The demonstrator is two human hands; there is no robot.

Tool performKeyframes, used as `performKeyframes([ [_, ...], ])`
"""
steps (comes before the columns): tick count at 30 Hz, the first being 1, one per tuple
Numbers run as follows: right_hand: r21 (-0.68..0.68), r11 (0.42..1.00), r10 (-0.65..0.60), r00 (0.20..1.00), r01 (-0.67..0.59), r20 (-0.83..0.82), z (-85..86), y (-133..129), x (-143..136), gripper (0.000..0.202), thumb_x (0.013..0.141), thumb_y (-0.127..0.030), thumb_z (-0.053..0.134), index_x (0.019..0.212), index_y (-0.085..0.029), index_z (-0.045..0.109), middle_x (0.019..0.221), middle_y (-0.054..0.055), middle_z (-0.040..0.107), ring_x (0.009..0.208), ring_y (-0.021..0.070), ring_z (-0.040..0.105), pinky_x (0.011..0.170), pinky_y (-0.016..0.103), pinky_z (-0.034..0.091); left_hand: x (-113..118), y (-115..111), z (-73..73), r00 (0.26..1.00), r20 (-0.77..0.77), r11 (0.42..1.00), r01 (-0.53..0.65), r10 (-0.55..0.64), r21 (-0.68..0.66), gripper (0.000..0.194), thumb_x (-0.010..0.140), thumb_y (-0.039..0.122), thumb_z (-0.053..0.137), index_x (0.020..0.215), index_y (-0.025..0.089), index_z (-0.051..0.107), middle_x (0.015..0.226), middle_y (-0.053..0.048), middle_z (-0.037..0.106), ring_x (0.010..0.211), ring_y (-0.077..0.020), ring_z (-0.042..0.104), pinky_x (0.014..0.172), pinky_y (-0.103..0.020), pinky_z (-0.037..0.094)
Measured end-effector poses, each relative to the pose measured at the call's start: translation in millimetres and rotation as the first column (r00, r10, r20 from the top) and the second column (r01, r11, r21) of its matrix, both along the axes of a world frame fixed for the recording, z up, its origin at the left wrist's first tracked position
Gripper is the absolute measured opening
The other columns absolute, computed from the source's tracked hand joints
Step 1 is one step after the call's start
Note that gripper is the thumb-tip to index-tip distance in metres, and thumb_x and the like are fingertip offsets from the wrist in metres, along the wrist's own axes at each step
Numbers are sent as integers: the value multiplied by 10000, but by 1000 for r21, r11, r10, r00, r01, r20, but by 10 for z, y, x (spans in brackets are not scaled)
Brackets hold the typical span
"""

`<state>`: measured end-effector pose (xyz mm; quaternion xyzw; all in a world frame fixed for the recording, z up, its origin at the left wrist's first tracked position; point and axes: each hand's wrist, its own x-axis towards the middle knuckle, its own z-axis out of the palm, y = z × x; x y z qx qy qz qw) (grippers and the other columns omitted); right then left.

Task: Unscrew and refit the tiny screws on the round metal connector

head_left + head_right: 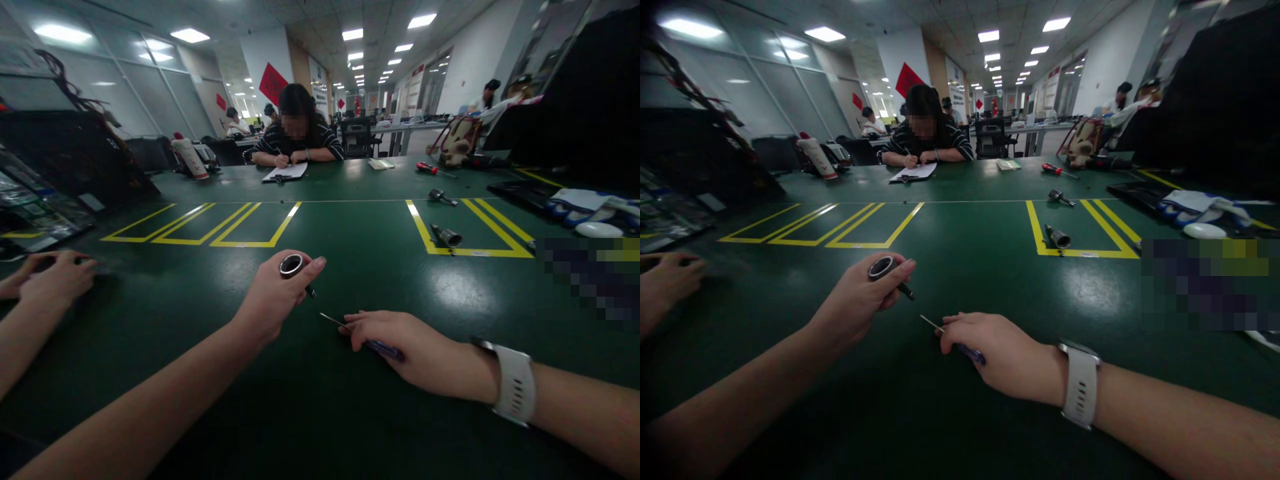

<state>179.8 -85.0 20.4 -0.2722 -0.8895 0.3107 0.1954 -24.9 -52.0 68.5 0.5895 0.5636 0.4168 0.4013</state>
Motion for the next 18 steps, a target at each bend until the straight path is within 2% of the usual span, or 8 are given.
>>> performKeyframes([
  [2, 30, 999, 17, 1000, -18, 25, 26, -129, 73, 333, 799, 42, 436, 985, -199, 572, 1096, 35, 644, 1120, 149, 550, 966, 313, 433, 45, -65, -2, 987, 157, 989, 53, -31, -138, 267, 713, 356, 682, 821, 163, 532, 572, 68, 474, 429, -52, 404, 404, -174, 305],
  [4, 73, 997, 20, 997, -25, 69, 58, -273, 136, 300, 827, 17, 425, 972, -195, 580, 1059, 40, 657, 1031, 147, 592, 881, 275, 478, 78, -109, -14, 960, 275, 974, 109, -51, -198, 269, 679, 259, 724, 852, 163, 542, 593, 61, 511, 450, -46, 435, 413, -157, 322],
  [7, 260, 966, -22, 995, -3, 93, 97, -456, 209, 278, 925, -106, 343, 971, -176, 607, 1027, 87, 688, 927, 175, 636, 741, 260, 523, 93, -148, -26, 899, 436, 950, 170, -40, -263, 297, 648, 133, 735, 897, 161, 574, 763, 7, 620, 549, -58, 536, 481, -157, 409],
  [8, 329, 944, -1, 996, -29, 89, 100, -495, 228, 310, 945, -142, 308, 947, -164, 618, 991, 100, 701, 900, 180, 645, 711, 254, 529, 88, -157, -27, 875, 483, 940, 193, -35, -280, 291, 660, 114, 720, 917, 156, 590, 830, -18, 642, 591, -70, 569, 519, -168, 444],
  [10, 404, 913, 9, 995, -47, 96, 87, -528, 259, 351, 962, -169, 278, 918, -147, 625, 958, 110, 711, 881, 176, 648, 731, 248, 527, 71, -170, -28, 825, 565, 924, 228, -16, -306, 259, 708, 106, 672, 957, 143, 615, 928, -67, 662, 684, -117, 629, 598, -207, 501],
  [13, 431, 901, 4, 993, -57, 122, 30, -458, 284, 316, 962, -156, 293, 979, -143, 608, 1005, 111, 695, 923, 172, 635, 762, 259, 524, 38, -177, -43, 774, 634, 905, 267, 4, -331, 247, 746, 80, 614, 988, 127, 631, 1008, -111, 671, 815, -196, 672, 688, -262, 541],
  [18, 342, 928, 92, 981, -147, 172, -65, -94, 190, 292, 936, -108, 306, 1006, -125, 589, 1045, 129, 653, 1022, 204, 576, 820, 345, 512, -2, -153, -118, 780, 626, 904, 267, 1, -335, 253, 753, 66, 602, 989, 149, 636, 1051, -111, 682, 904, -236, 675, 736, -299, 563],
])
